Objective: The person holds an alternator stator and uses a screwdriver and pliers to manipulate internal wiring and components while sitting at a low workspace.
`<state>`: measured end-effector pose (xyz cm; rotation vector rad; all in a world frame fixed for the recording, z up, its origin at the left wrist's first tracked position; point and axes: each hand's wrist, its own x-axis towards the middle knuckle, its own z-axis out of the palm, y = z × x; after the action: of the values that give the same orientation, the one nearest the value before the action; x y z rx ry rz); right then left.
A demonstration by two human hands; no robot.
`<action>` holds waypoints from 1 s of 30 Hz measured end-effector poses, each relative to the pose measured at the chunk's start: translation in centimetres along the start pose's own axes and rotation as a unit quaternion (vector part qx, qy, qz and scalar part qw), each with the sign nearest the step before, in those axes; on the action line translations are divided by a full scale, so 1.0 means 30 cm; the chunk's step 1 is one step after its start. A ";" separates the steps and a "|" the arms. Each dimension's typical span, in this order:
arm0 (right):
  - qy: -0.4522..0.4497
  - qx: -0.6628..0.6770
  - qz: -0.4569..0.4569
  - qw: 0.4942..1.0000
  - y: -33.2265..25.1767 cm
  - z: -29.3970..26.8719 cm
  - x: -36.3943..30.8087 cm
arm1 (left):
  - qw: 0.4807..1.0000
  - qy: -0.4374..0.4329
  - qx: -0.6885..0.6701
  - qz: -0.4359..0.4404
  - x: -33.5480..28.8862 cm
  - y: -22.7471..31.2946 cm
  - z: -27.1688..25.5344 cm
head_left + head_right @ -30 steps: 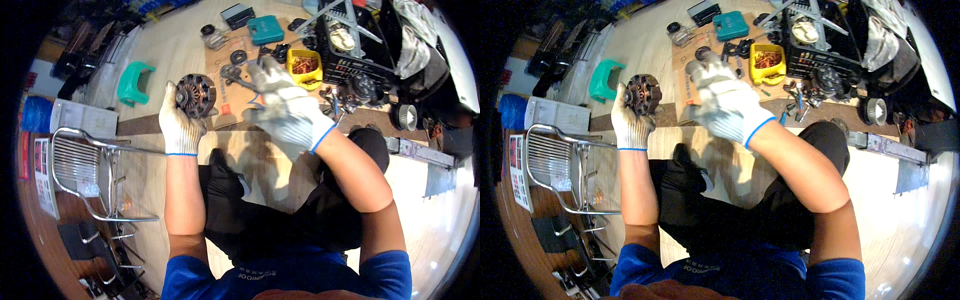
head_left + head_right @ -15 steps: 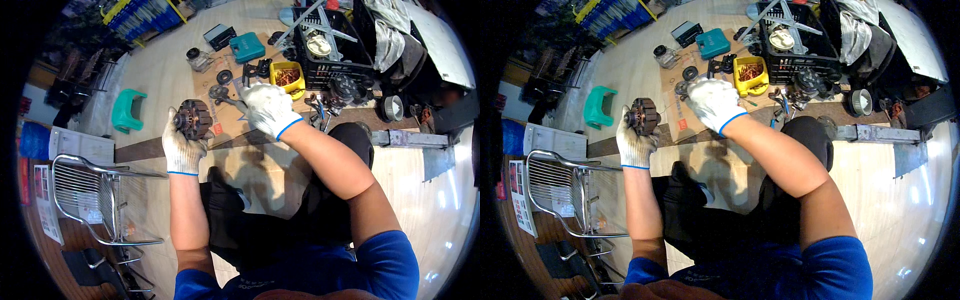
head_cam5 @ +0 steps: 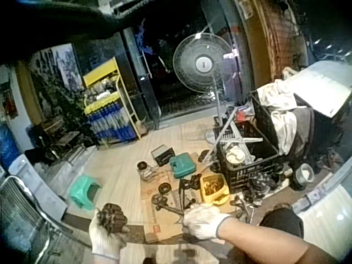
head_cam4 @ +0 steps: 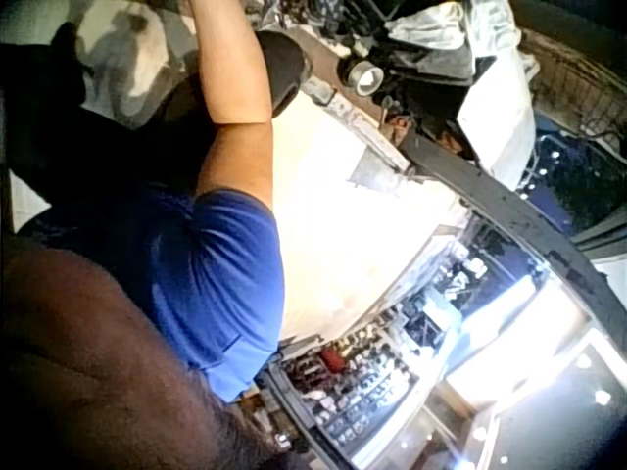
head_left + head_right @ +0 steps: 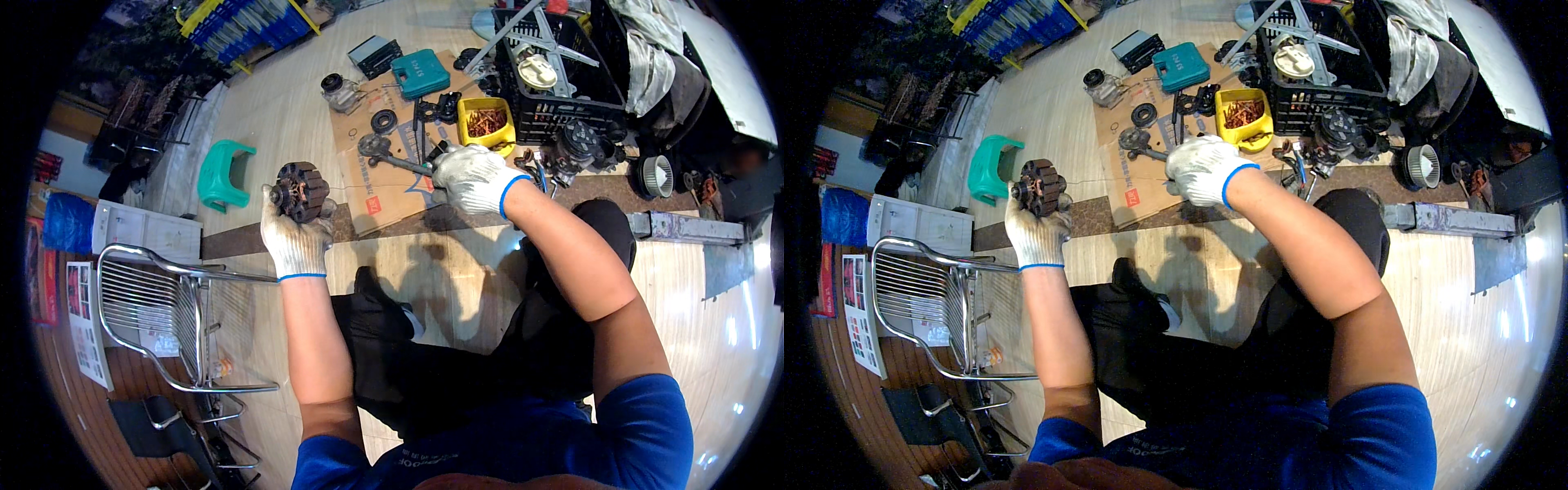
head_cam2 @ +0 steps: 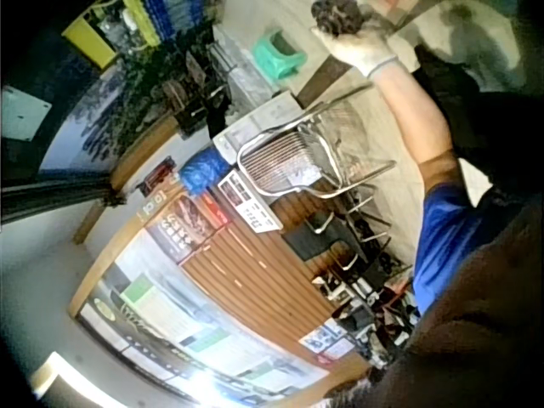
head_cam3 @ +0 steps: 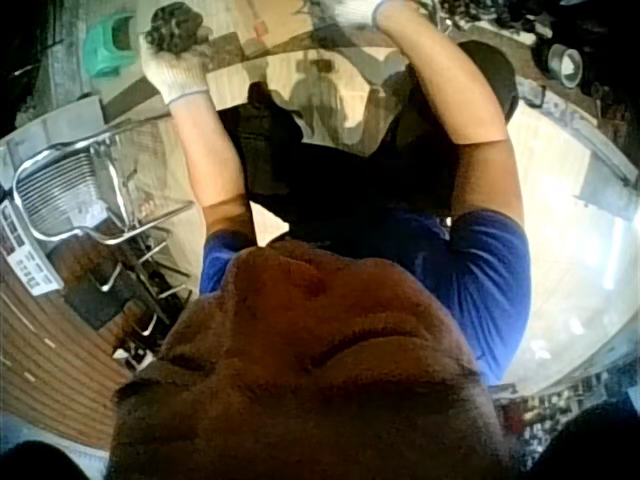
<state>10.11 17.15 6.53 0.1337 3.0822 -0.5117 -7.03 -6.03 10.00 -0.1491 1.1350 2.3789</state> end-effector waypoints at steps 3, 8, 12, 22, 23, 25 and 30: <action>0.013 0.013 0.030 0.999 0.026 0.009 0.011 | 0.998 0.034 0.039 0.025 0.011 -0.013 0.019; 0.200 0.058 0.051 0.977 -0.060 -0.050 -0.014 | 0.999 0.016 0.041 0.016 -0.004 -0.047 0.036; 0.303 0.102 -0.059 0.946 -0.157 -0.021 -0.006 | 0.999 0.011 0.052 -0.001 -0.011 -0.104 0.070; 0.248 0.238 -0.044 0.938 -0.172 0.124 0.055 | 0.999 -0.024 0.032 0.007 -0.012 -0.174 0.110; 0.230 0.242 -0.038 0.942 -0.169 0.109 0.043 | 0.999 -0.029 0.032 0.008 -0.009 -0.171 0.108; 0.191 0.253 -0.030 0.948 -0.186 0.065 0.016 | 0.999 -0.028 0.044 0.013 -0.017 -0.162 0.093; 0.255 0.164 -0.060 0.951 -0.175 0.110 0.012 | 0.997 -0.039 0.072 0.015 -0.069 -0.163 0.132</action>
<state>9.31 11.17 5.09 0.0932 3.4788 -1.1674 -2.45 -1.25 9.76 0.0096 1.2735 2.2982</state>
